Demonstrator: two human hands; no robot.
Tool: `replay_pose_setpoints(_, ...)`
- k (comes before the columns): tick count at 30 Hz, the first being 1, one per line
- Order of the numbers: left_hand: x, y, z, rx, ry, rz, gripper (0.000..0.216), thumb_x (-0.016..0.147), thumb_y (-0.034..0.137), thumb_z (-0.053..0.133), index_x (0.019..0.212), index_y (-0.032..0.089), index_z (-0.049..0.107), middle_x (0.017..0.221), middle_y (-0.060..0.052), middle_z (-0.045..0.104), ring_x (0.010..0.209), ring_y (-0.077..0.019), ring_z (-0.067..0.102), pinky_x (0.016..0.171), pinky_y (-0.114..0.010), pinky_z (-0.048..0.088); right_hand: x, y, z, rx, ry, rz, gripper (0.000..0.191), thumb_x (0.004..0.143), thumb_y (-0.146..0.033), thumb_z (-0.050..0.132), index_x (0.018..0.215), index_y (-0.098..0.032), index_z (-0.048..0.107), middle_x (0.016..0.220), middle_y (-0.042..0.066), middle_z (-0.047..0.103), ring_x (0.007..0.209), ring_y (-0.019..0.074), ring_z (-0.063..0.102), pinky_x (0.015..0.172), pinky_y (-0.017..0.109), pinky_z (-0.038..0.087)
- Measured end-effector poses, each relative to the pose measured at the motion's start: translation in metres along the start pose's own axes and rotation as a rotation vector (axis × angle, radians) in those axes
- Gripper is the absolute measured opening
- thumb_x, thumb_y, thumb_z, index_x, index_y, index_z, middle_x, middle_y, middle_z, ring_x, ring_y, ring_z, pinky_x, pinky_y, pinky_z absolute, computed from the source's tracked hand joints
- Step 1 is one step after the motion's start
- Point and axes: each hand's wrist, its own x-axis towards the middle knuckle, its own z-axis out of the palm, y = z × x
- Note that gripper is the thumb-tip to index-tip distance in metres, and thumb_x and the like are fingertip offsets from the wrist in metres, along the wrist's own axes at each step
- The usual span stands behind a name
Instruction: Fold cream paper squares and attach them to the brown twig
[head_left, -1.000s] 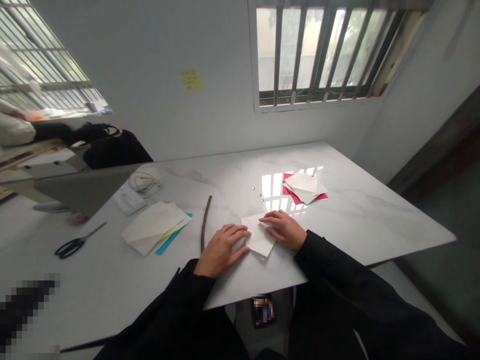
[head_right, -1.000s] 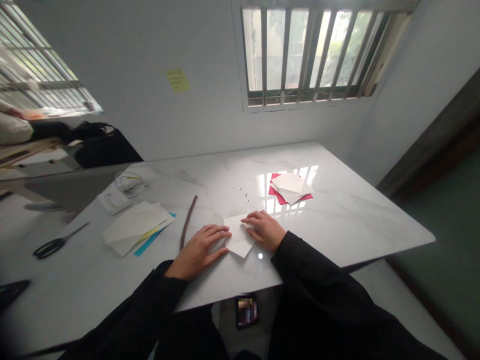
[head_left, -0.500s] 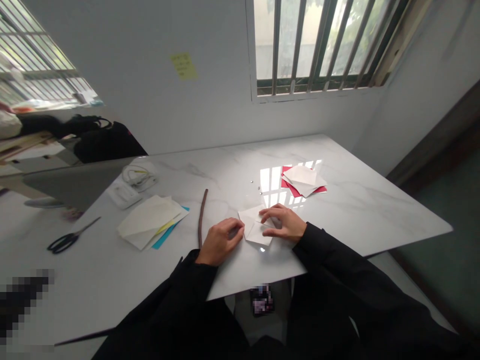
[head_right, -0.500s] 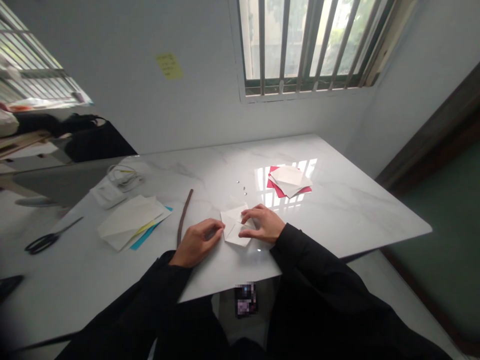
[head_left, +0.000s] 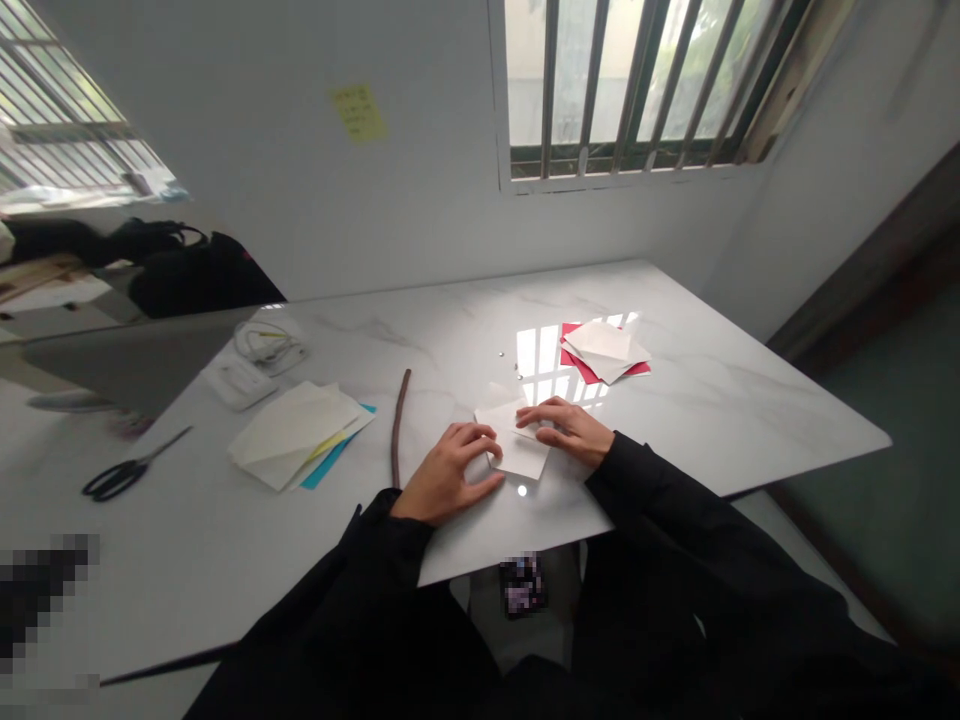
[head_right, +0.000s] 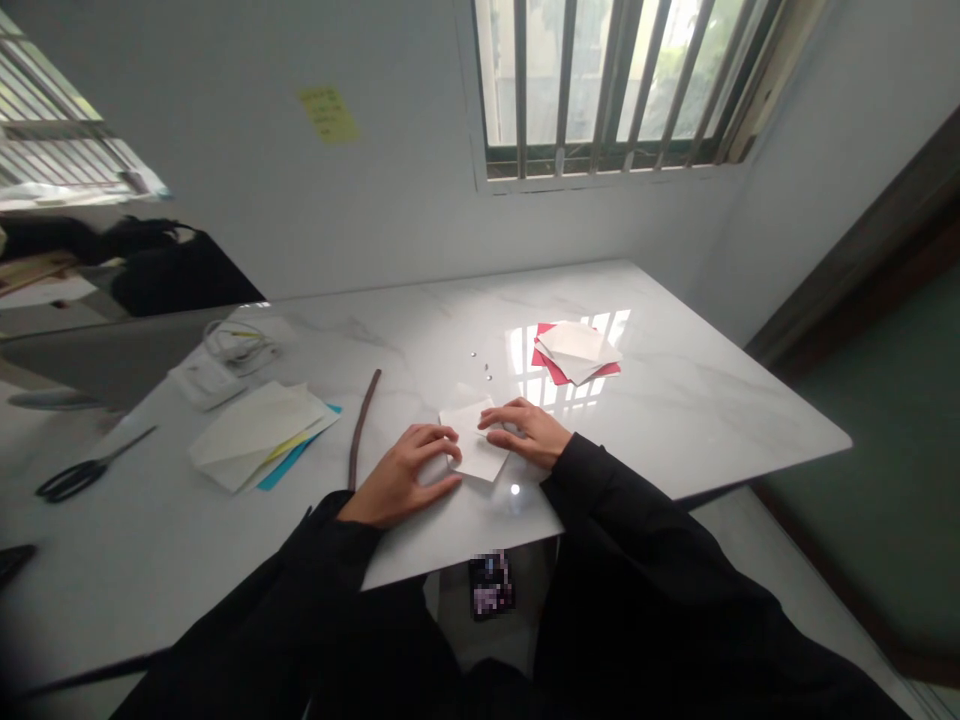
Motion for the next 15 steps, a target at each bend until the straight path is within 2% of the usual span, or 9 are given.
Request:
replay_pose_setpoints(2, 0.0007, -0.0004, 0.0030, 0.029, 0.031, 0.011, 0.009, 0.099, 0.034, 0.068, 0.099, 0.025, 0.070, 0.123, -0.006, 0.070, 0.121, -0.0269, 0.061, 0.106, -0.048, 0.052, 0.0004, 0.0010, -0.0007, -0.006, -0.010, -0.007, 0.045, 0.108, -0.060, 0.051, 0.129, -0.028, 0.075, 0.140, 0.007, 0.073, 0.130, 0.0283, 0.061, 0.114, 0.054, 0.048)
replay_pose_setpoints(5, 0.0005, -0.0014, 0.0054, 0.040, 0.067, 0.027, 0.016, 0.104, 0.031, 0.060, 0.093, 0.024, 0.068, 0.117, -0.006, 0.073, 0.116, -0.0252, 0.064, 0.102, -0.045, 0.054, 0.0006, 0.0019, -0.0012, -0.022, -0.005, -0.011, 0.046, 0.110, -0.059, 0.046, 0.128, -0.029, 0.075, 0.139, 0.007, 0.073, 0.129, 0.0275, 0.063, 0.114, 0.053, 0.048)
replay_pose_setpoints(8, -0.0004, -0.0024, 0.0050, -0.019, 0.120, -0.026, 0.015, 0.104, 0.031, 0.061, 0.093, 0.023, 0.068, 0.115, -0.006, 0.075, 0.111, -0.0238, 0.067, 0.100, -0.044, 0.055, 0.0005, 0.0007, -0.0014, -0.009, 0.021, -0.008, 0.040, 0.103, -0.059, 0.062, 0.125, -0.028, 0.074, 0.138, 0.008, 0.072, 0.126, 0.0280, 0.066, 0.110, 0.051, 0.051)
replay_pose_setpoints(10, -0.0008, -0.0028, 0.0043, -0.064, 0.152, -0.082, 0.015, 0.103, 0.032, 0.061, 0.093, 0.023, 0.069, 0.112, -0.006, 0.075, 0.107, -0.0230, 0.070, 0.097, -0.043, 0.056, 0.0002, -0.0014, -0.0018, -0.001, 0.025, -0.017, 0.046, 0.089, -0.057, 0.080, 0.123, -0.027, 0.074, 0.137, 0.010, 0.072, 0.126, 0.0293, 0.067, 0.108, 0.050, 0.053)
replay_pose_setpoints(12, -0.0008, -0.0030, 0.0038, -0.093, 0.168, -0.114, 0.016, 0.102, 0.032, 0.061, 0.093, 0.023, 0.069, 0.110, -0.006, 0.076, 0.103, -0.0223, 0.071, 0.095, -0.042, 0.056, -0.0001, -0.0036, -0.0021, -0.023, 0.022, -0.036, 0.053, 0.078, -0.052, 0.092, 0.120, -0.025, 0.074, 0.135, 0.011, 0.072, 0.126, 0.0300, 0.068, 0.109, 0.049, 0.054)
replay_pose_setpoints(13, -0.0008, -0.0030, 0.0037, -0.104, 0.174, -0.120, 0.015, 0.102, 0.031, 0.061, 0.093, 0.023, 0.069, 0.108, -0.005, 0.076, 0.102, -0.0220, 0.071, 0.095, -0.042, 0.056, -0.0001, -0.0045, -0.0023, -0.044, 0.019, -0.047, 0.052, 0.076, -0.048, 0.093, 0.118, -0.024, 0.075, 0.133, 0.011, 0.073, 0.124, 0.0298, 0.068, 0.108, 0.050, 0.054)
replay_pose_setpoints(15, -0.0006, -0.0029, 0.0037, -0.123, 0.184, -0.126, 0.015, 0.102, 0.031, 0.061, 0.093, 0.023, 0.070, 0.107, -0.005, 0.076, 0.100, -0.0214, 0.072, 0.094, -0.041, 0.056, 0.0001, -0.0054, -0.0022, -0.078, 0.022, -0.060, 0.037, 0.082, -0.039, 0.088, 0.114, -0.023, 0.077, 0.127, 0.011, 0.076, 0.120, 0.0283, 0.071, 0.107, 0.049, 0.056)
